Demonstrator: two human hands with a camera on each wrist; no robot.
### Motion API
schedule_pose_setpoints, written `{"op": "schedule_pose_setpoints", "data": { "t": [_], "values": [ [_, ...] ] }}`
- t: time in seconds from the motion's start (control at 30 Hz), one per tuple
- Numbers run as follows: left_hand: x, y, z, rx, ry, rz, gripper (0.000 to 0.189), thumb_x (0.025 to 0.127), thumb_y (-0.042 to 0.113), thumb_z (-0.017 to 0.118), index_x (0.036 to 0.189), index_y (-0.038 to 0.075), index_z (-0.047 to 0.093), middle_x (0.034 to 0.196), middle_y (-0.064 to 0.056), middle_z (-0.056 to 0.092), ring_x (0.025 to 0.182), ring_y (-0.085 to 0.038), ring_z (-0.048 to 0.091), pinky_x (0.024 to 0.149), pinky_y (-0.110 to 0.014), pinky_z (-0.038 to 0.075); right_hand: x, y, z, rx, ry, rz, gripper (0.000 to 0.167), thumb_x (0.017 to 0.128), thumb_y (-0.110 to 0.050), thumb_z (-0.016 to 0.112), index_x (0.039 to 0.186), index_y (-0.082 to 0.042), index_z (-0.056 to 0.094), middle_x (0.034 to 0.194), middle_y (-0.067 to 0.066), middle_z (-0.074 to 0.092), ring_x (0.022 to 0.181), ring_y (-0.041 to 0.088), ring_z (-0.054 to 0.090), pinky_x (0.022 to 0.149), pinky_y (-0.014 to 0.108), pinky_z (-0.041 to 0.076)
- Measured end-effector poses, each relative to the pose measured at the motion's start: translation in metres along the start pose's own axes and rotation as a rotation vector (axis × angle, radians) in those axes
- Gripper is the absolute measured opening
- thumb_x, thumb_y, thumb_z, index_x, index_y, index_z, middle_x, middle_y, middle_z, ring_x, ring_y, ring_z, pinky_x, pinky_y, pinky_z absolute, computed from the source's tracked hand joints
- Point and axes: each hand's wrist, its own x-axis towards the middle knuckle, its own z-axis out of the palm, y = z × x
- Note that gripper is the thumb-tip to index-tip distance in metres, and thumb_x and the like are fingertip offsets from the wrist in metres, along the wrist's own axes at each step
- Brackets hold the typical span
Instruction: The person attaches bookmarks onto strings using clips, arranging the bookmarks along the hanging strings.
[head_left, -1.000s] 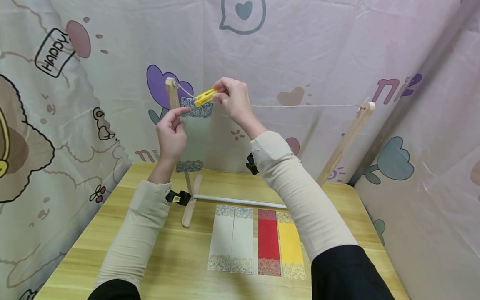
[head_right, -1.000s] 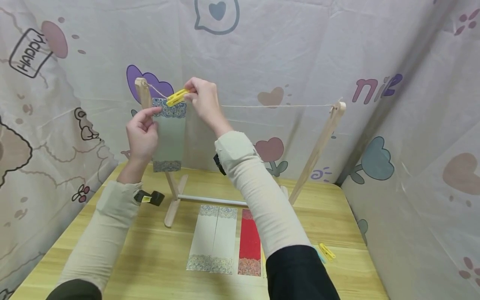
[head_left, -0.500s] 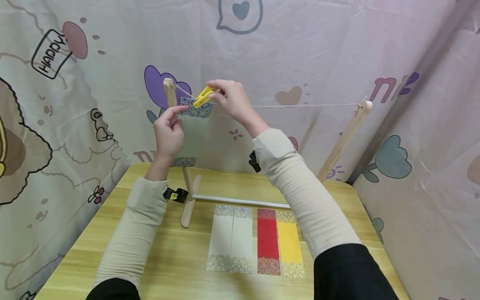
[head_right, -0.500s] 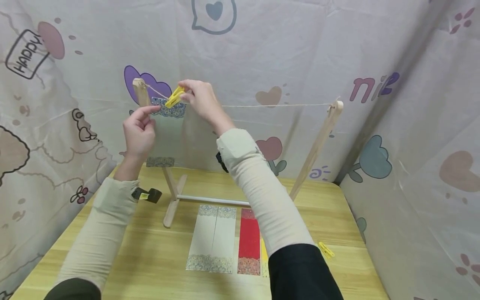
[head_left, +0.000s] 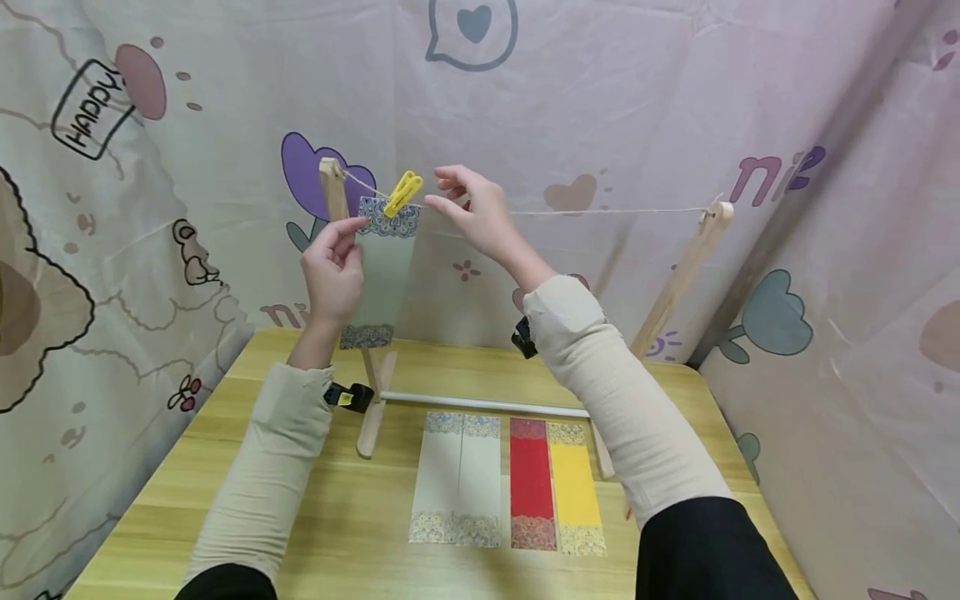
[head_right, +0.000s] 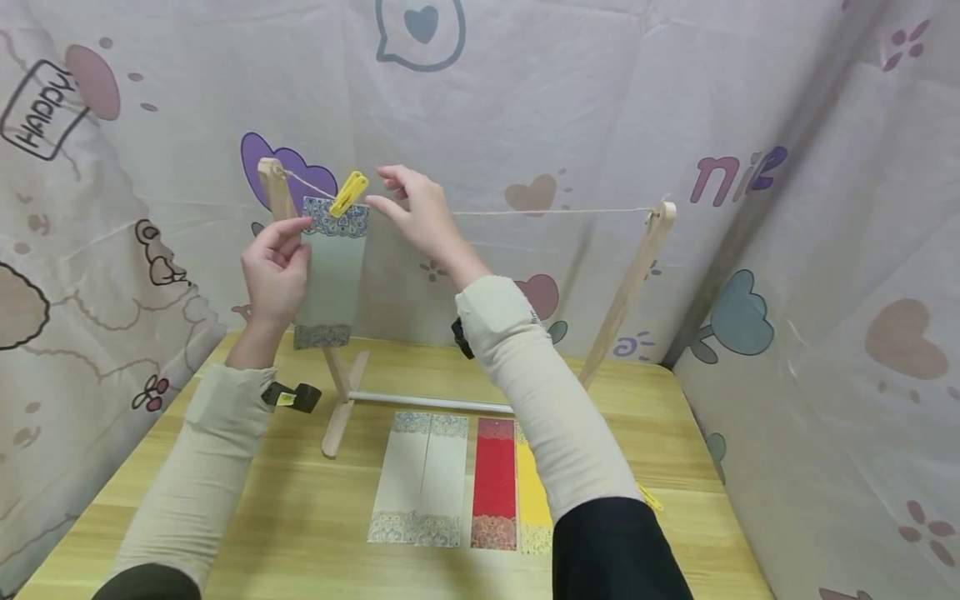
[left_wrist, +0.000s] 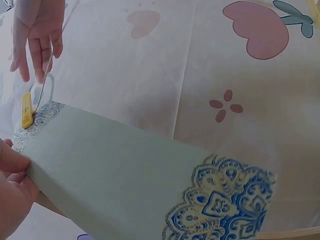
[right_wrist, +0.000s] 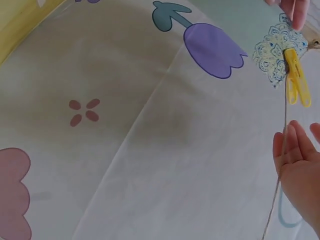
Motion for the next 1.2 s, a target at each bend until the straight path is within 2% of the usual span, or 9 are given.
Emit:
{"op": "schedule_pose_setpoints", "data": {
  "t": [0.17,0.23,0.43,0.53,0.7,0.77,0.87,1.03,1.2],
  "values": [
    [0.000,0.001,0.001,-0.027,0.017,-0.024,0.033,0.078,-0.021,0.045,0.106,-0.009,0.058,0.108,-0.018,0.059,0.084,-0.009,0.060,0.062,-0.012,0.046,-0.008,0.004,-0.005,0.052,0.030,-0.002,0.034,0.085,-0.011,0.060,0.115,0.003,0.055,0.103,0.012,0.060,0.088,0.017,0.054,0.075,0.019,0.044],
    [-0.001,0.001,0.001,-0.056,0.018,-0.031,0.035,0.077,-0.022,0.045,0.108,-0.010,0.057,0.113,-0.018,0.058,0.100,-0.016,0.057,0.075,-0.018,0.048,-0.012,0.004,-0.005,0.063,0.038,-0.016,0.032,0.085,-0.010,0.060,0.114,0.003,0.056,0.102,0.012,0.060,0.089,0.016,0.054,0.075,0.019,0.044],
    [-0.003,0.000,0.005,-0.055,0.016,0.012,0.038,0.076,-0.023,0.047,0.111,-0.010,0.056,0.123,-0.015,0.052,0.112,-0.017,0.050,0.090,-0.026,0.041,-0.021,0.008,-0.006,0.100,0.079,-0.095,0.026,0.084,-0.006,0.060,0.107,0.007,0.059,0.099,0.015,0.061,0.087,0.017,0.054,0.075,0.021,0.045],
    [-0.004,-0.002,0.008,-0.004,0.017,0.088,0.039,0.074,-0.025,0.048,0.109,-0.010,0.058,0.122,-0.013,0.053,0.115,-0.013,0.046,0.093,-0.027,0.038,-0.025,0.012,-0.007,0.123,0.097,-0.106,0.024,0.084,-0.004,0.061,0.104,0.008,0.060,0.097,0.016,0.061,0.085,0.018,0.053,0.075,0.023,0.046],
    [-0.006,-0.010,0.014,0.142,-0.003,0.309,0.043,0.067,-0.027,0.054,0.104,-0.008,0.061,0.122,-0.013,0.053,0.124,-0.019,0.035,0.098,-0.031,0.033,-0.030,0.017,-0.009,0.163,0.097,-0.105,0.025,0.082,-0.004,0.063,0.104,0.008,0.060,0.096,0.015,0.060,0.084,0.018,0.053,0.076,0.029,0.047],
    [-0.008,-0.013,0.016,0.210,-0.022,0.406,0.042,0.065,-0.025,0.058,0.104,-0.008,0.061,0.122,-0.015,0.052,0.127,-0.024,0.031,0.102,-0.036,0.028,-0.030,0.016,-0.011,0.172,0.093,-0.108,0.027,0.081,-0.005,0.065,0.104,0.007,0.060,0.097,0.014,0.060,0.086,0.018,0.053,0.078,0.031,0.047],
    [-0.010,-0.017,0.019,0.287,-0.043,0.502,0.038,0.067,-0.016,0.062,0.103,-0.007,0.061,0.123,-0.017,0.051,0.129,-0.027,0.026,0.105,-0.042,0.017,-0.031,0.014,-0.012,0.167,0.081,-0.108,0.030,0.079,-0.007,0.067,0.105,0.006,0.060,0.099,0.014,0.060,0.088,0.017,0.053,0.080,0.032,0.046],
    [-0.011,-0.022,0.022,0.384,-0.033,0.600,0.034,0.069,0.004,0.067,0.102,-0.004,0.063,0.124,-0.015,0.051,0.129,-0.031,0.025,0.105,-0.048,0.011,-0.035,0.016,-0.014,0.143,0.073,-0.132,0.033,0.076,-0.006,0.070,0.106,0.006,0.060,0.100,0.014,0.061,0.089,0.016,0.054,0.079,0.029,0.046],
    [-0.012,-0.023,0.022,0.433,-0.004,0.648,0.029,0.070,0.013,0.068,0.095,-0.001,0.065,0.118,-0.013,0.056,0.122,-0.033,0.034,0.102,-0.048,0.018,-0.041,0.022,-0.015,0.160,0.094,-0.156,0.032,0.075,-0.003,0.070,0.103,0.008,0.060,0.098,0.016,0.061,0.087,0.016,0.054,0.078,0.031,0.047]
  ]
}}
